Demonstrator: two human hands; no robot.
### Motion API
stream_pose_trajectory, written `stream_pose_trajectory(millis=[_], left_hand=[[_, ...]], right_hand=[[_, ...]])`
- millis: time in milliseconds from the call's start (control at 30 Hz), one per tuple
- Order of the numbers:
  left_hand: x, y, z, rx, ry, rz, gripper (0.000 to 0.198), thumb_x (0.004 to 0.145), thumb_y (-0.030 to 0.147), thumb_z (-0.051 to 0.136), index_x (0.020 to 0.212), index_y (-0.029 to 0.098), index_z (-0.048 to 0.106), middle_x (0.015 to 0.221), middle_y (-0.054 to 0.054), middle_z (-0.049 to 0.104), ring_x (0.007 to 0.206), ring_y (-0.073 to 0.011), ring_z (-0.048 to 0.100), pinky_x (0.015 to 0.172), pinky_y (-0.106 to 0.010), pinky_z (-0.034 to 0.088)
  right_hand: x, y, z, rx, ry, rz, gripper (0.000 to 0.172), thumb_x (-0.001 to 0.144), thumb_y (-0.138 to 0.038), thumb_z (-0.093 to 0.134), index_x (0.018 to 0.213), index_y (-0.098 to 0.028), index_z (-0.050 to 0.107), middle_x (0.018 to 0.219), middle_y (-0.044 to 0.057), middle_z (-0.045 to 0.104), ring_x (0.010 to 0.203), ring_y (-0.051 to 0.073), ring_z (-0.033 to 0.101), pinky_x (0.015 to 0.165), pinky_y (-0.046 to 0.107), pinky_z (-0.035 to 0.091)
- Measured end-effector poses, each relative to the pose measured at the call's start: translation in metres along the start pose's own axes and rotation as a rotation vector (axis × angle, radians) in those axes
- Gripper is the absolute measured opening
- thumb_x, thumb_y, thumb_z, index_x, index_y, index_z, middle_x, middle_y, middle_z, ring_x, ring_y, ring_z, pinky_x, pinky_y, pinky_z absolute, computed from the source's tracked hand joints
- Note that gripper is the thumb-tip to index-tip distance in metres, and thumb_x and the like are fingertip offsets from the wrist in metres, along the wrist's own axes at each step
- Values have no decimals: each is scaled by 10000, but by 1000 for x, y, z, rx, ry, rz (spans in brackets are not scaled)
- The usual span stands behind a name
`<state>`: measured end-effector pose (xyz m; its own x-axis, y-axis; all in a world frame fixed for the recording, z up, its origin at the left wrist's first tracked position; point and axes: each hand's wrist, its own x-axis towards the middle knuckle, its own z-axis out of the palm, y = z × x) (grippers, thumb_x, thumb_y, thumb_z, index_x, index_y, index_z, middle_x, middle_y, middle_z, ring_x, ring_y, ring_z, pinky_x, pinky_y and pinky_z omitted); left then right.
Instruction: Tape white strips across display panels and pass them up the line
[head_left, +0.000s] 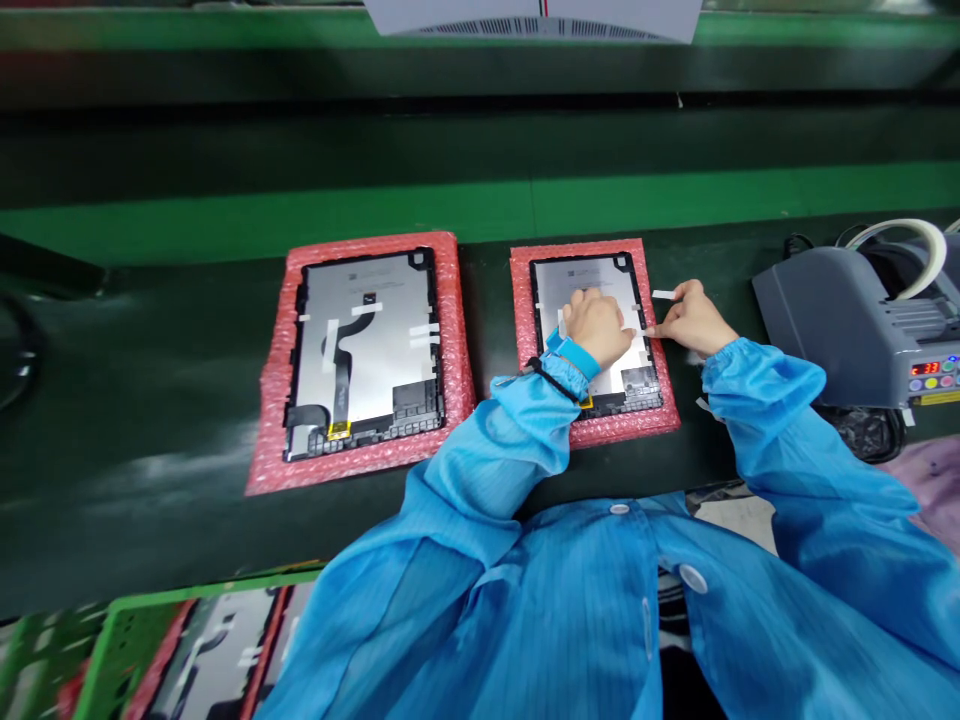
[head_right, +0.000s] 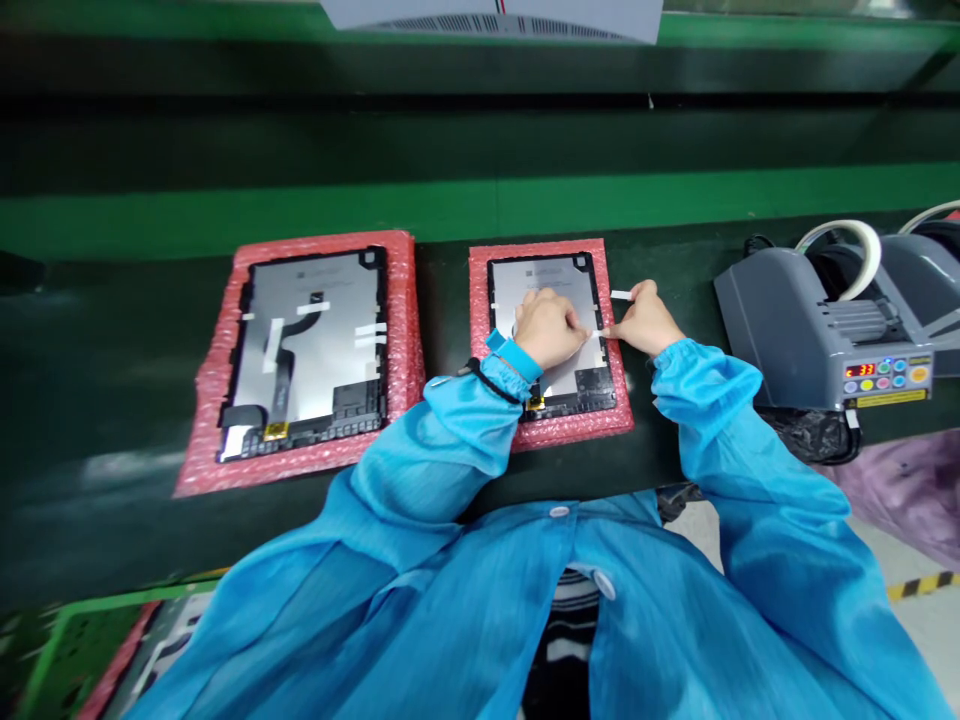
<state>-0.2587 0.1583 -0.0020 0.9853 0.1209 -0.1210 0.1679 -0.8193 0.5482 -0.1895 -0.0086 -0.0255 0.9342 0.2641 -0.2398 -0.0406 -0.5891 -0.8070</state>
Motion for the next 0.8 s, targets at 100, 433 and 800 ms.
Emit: stream_pose_trajectory(millis=[100, 433, 800], left_hand=[[7, -15, -6, -77, 118, 14, 161, 722, 247, 775, 821, 177, 670, 1053, -105, 616, 1106, -318, 518, 944, -470, 413], [4, -21, -27, -375, 54, 385, 153, 835, 286, 684, 732, 175, 665, 788, -13, 645, 771, -149, 563, 805, -303, 449], [8, -21, -17, -347, -15, 276, 128, 825, 213, 654, 707, 163, 646, 784, -11, 628, 737, -142, 546, 690, -276, 412]], right_hand=[[-8, 5, -10, 111, -4, -52, 672, 497, -364, 867, 878, -260, 323, 529, -121, 509, 468, 110, 443, 490, 254, 319], [-53, -26, -9, 282, -292, -288, 417, 682, -413, 796, 869, -229, 471, 631, -79, 520, 571, 99, 489, 574, 251, 400], [-41, -20, -11, 214, -69, -209, 390, 674, -486, 796, 858, -185, 631, 756, 34, 652, 682, 163, 595, 675, 339, 514]])
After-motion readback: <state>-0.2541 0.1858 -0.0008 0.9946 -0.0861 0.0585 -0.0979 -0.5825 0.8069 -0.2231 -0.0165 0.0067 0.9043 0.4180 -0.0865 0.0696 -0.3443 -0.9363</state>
